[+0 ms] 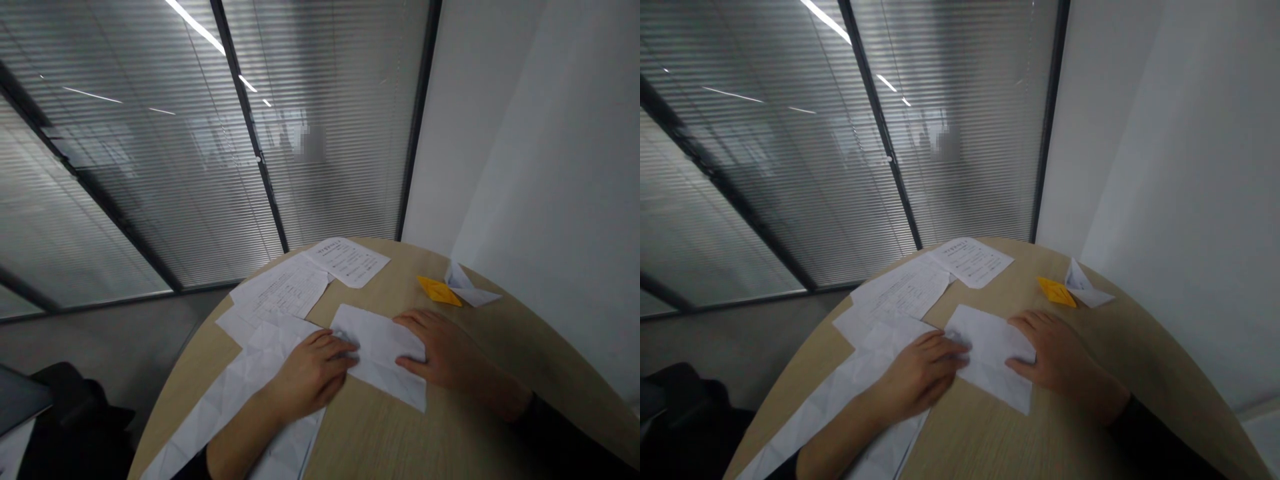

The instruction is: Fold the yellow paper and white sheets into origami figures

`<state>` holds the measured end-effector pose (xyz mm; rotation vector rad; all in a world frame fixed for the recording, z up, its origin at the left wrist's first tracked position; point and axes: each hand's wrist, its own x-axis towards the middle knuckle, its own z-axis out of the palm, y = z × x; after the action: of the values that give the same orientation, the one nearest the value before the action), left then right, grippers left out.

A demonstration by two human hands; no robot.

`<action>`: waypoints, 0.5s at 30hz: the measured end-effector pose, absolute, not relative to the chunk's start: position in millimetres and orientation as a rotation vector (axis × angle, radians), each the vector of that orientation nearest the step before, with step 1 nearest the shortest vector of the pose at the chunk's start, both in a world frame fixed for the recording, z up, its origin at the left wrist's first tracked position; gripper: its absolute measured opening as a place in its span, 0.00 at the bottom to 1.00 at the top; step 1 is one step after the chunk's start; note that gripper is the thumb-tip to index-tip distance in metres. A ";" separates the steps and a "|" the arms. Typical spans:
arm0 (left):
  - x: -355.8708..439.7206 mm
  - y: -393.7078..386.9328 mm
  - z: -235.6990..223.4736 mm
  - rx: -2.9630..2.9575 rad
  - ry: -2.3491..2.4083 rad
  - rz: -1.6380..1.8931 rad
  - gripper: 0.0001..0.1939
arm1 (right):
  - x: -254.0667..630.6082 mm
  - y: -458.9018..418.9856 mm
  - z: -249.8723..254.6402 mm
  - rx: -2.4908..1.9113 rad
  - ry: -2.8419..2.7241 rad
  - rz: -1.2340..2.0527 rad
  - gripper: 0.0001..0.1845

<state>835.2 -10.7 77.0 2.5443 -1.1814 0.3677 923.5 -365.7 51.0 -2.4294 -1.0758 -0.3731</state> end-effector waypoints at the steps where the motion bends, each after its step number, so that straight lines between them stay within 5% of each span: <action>1: 836.5 -10.1 75.2 2.553 -1.182 0.386 0.19 | 923.3 -365.4 50.9 -2.439 -1.069 -0.373 0.33; 9: 830.9 -17.0 79.9 2.534 -1.117 0.324 0.14 | 917.5 -359.8 60.0 -2.461 -1.143 -0.333 0.12; 12: 826.6 -20.6 84.6 2.527 -1.069 0.256 0.22 | 915.6 -359.7 64.4 -2.433 -1.166 -0.311 0.05; 15: 825.7 -22.1 83.7 2.536 -1.063 0.242 0.32 | 915.5 -362.0 63.8 -2.381 -1.194 -0.288 0.09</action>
<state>825.7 -22.1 83.7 2.5364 -1.0630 0.2420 915.5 -362.0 63.8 -2.3811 -1.1939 -0.2878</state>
